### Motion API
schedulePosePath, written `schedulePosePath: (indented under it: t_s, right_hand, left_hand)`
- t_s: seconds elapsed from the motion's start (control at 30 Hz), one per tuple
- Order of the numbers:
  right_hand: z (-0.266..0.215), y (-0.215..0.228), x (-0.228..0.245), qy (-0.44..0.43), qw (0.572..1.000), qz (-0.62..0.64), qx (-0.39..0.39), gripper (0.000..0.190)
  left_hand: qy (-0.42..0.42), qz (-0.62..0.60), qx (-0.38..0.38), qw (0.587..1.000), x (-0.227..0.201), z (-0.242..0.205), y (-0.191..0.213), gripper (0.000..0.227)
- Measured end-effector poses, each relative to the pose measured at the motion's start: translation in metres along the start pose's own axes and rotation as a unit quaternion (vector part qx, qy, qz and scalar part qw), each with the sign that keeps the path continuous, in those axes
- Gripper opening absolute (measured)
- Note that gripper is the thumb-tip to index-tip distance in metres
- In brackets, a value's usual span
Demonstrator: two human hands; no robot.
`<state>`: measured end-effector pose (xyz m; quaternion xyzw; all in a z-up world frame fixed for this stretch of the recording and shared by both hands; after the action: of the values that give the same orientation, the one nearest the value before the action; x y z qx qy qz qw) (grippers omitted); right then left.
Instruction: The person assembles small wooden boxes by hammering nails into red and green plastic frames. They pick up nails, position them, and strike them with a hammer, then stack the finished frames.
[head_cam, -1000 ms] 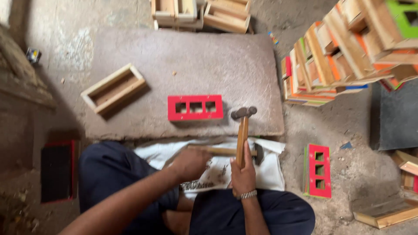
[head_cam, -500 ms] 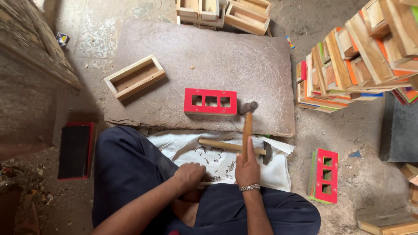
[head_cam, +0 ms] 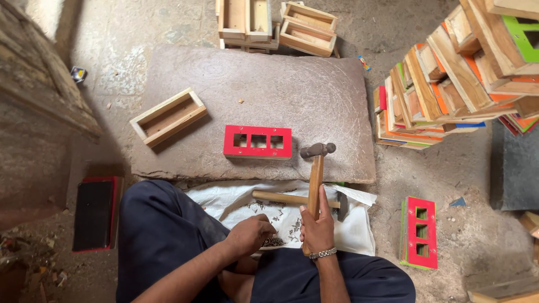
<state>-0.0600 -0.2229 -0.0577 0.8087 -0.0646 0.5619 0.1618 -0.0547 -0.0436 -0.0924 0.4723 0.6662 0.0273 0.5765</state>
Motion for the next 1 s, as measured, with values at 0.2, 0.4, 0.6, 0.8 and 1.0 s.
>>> schedulePosePath:
  t_s: [0.2,0.4,0.6,0.8,1.0]
  right_hand:
    - [-0.002,0.000,0.007,-0.014,1.000,-0.010,0.008,0.086]
    - [-0.001,0.002,0.007,-0.029,0.999,-0.019,0.005,0.088]
    - [0.001,-0.001,0.009,-0.031,0.999,-0.015,0.009,0.089]
    - [0.001,0.002,0.009,-0.023,0.999,-0.022,0.012,0.088]
    - [0.002,0.002,0.007,-0.023,0.999,-0.027,0.016,0.089]
  left_hand:
    - [0.022,-0.098,0.009,0.995,0.004,0.011,-0.001,0.013]
    - [0.109,-0.387,-0.001,0.916,0.015,0.032,0.007,0.014]
    - [0.098,-0.457,-0.056,0.882,0.004,0.047,0.054,0.010]
    - [0.112,-0.466,-0.086,0.873,-0.002,0.060,0.095,0.012]
    - [0.142,-0.291,-0.149,0.934,-0.001,0.097,0.140,0.017]
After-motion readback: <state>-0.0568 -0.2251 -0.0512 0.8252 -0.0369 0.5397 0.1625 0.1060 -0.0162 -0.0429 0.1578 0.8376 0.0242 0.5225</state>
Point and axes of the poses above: each hand's wrist, its own z-axis towards the middle knuckle, its own y-axis out of the back of the hand, x = y × z, the point moved 10 cm from there along z, towards the middle knuckle, and after that the axes turned 8 degrees about y, right-handed, at the moved point
